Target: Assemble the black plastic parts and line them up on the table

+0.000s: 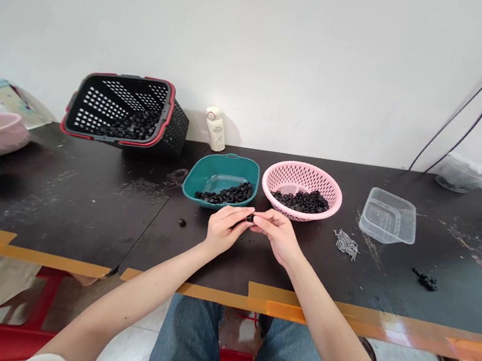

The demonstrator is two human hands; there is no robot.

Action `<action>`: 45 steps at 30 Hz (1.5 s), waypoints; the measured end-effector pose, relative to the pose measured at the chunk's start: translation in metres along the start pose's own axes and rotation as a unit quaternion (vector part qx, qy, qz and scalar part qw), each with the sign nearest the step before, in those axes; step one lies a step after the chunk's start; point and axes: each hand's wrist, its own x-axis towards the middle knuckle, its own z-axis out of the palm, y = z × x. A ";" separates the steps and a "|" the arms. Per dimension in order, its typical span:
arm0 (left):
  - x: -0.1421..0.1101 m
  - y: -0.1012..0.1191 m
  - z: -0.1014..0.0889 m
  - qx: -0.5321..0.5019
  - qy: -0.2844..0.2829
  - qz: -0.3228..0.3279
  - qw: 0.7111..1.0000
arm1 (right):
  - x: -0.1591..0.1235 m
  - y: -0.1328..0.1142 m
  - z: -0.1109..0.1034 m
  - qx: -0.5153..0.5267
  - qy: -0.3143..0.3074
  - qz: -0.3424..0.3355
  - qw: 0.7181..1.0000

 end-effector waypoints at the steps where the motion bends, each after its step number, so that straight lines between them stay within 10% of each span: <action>1: 0.000 0.000 0.000 -0.002 0.000 0.002 1.000 | 0.000 -0.001 0.000 0.000 -0.001 0.001 1.000; 21: -0.005 -0.005 0.003 -0.002 -0.038 0.037 0.999 | 0.008 0.000 -0.012 0.052 -0.117 0.035 0.991; 35: 0.001 0.000 0.003 -0.182 -0.167 -0.165 0.955 | 0.004 0.008 -0.003 0.084 -0.104 0.072 0.988; 45: -0.002 0.002 0.001 -0.069 -0.192 -0.140 0.969 | 0.005 0.005 -0.004 0.116 -0.089 0.112 0.983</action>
